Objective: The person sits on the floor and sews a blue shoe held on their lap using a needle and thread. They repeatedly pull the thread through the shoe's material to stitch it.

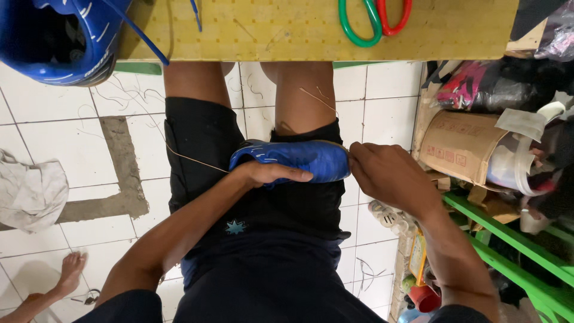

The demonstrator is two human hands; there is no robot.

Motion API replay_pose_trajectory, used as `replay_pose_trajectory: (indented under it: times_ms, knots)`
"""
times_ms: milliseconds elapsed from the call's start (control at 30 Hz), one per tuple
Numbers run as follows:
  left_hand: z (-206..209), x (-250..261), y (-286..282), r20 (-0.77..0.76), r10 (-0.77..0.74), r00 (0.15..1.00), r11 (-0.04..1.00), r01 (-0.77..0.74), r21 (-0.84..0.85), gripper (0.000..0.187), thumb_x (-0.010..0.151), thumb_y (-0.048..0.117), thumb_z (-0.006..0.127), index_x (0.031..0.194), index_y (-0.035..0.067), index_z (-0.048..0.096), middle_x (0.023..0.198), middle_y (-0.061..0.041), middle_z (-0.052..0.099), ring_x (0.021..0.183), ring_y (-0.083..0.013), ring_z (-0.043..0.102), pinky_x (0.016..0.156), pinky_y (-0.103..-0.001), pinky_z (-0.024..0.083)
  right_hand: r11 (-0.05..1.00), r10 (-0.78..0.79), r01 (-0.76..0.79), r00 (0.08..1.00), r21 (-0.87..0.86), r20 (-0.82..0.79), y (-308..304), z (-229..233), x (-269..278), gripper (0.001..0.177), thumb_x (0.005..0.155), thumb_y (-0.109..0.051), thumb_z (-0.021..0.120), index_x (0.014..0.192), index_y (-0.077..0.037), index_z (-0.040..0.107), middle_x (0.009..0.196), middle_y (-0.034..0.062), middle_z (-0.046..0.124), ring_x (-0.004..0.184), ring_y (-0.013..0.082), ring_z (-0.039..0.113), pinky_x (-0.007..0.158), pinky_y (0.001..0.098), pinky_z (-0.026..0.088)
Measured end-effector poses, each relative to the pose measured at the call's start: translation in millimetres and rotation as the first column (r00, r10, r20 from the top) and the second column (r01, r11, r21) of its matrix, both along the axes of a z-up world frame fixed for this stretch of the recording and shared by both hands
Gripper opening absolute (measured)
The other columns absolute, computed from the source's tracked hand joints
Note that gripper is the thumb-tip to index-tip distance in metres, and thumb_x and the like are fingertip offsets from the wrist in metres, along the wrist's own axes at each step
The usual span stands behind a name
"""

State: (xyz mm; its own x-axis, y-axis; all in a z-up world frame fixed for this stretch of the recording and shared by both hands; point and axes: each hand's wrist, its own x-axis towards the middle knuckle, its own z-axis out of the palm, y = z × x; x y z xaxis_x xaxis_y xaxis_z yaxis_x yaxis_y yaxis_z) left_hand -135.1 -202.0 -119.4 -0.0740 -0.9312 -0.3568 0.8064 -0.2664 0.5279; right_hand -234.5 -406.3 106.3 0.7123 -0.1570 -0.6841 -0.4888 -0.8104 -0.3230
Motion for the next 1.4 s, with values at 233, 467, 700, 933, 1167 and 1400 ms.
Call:
replay_pose_trajectory:
  times_ms: [233,467,700,933,1167,1400]
  knots:
    - [17.6,3.2,0.5,0.014,-0.007,1.0,1.0,0.007,-0.016,0.046,0.086,0.008,0.088,0.127,-0.001,0.072,0.12,-0.023,0.075,0.116,-0.0303,0.071,0.098,-0.049,0.06,0.983,0.069,-0.05,0.992,-0.179,0.102,8.3,-9.4,-18.4,0.018,0.108,-0.017,0.048,0.109,-0.006,0.062,0.067,0.0117,0.066,0.055,0.0335,0.072,0.056,0.0463,0.057]
    - [39.0,17.1,8.7,0.073,0.188,0.979,0.969,-0.197,0.15,0.037,0.089,0.014,0.086,0.12,-0.004,0.075,0.109,-0.014,0.077,0.105,-0.0193,0.072,0.094,-0.041,0.061,0.937,-0.251,0.316,0.906,-0.15,0.341,-0.7,-48.0,-52.1,0.019,0.107,-0.03,0.065,0.098,-0.017,0.074,0.049,0.0012,0.055,0.043,0.019,0.056,0.056,0.0311,0.048]
    - [54.8,36.4,53.0,0.442,0.009,0.897,0.997,0.024,-0.069,0.056,0.1,0.026,0.072,0.144,-0.004,0.058,0.143,-0.027,0.061,0.139,-0.0373,0.054,0.118,-0.059,0.04,0.773,-0.395,0.584,0.748,-0.247,0.534,-35.9,-54.3,-95.0,0.014,0.119,-0.024,0.059,0.115,-0.012,0.066,0.05,0.0119,0.043,0.056,0.0372,0.054,0.069,0.0468,0.047]
    - [103.2,57.3,73.7,0.901,-0.197,0.386,0.979,0.025,0.204,0.019,0.101,0.014,0.054,0.102,0.014,0.073,0.075,-0.007,0.072,0.075,-0.0255,0.075,0.07,-0.038,0.058,0.521,-0.776,0.789,0.279,0.326,0.565,-11.7,-80.4,-103.4,0.019,0.12,-0.008,0.037,0.112,-0.01,0.054,0.083,0.0112,0.069,0.054,0.0148,0.058,0.05,0.0237,0.045]
    - [74.1,47.8,65.8,0.878,-0.318,-0.358,0.943,-0.025,0.331,0.02,0.101,0.03,0.052,0.085,0.031,0.064,0.059,0.008,0.061,0.058,-0.0215,0.071,0.054,-0.037,0.057,-0.156,-0.979,-0.05,0.144,0.987,-0.147,19.3,-103.1,-126.6,0.011,0.114,-0.033,0.039,0.111,-0.023,0.043,0.156,0.0354,0.042,0.127,0.0448,0.066,0.061,0.0343,0.067]
    - [49.6,42.0,61.9,0.866,-0.416,-0.276,0.909,-0.099,0.405,0.019,0.092,0.024,0.058,0.1,0.032,0.073,0.053,-0.004,0.064,0.056,-0.0375,0.072,0.056,-0.051,0.061,0.454,-0.858,0.578,0.078,0.678,0.508,5.0,-86.1,-131.4,0.019,0.116,-0.013,0.045,0.102,-0.003,0.055,0.052,0.013,0.056,0.046,0.0147,0.058,0.048,0.0179,0.041]
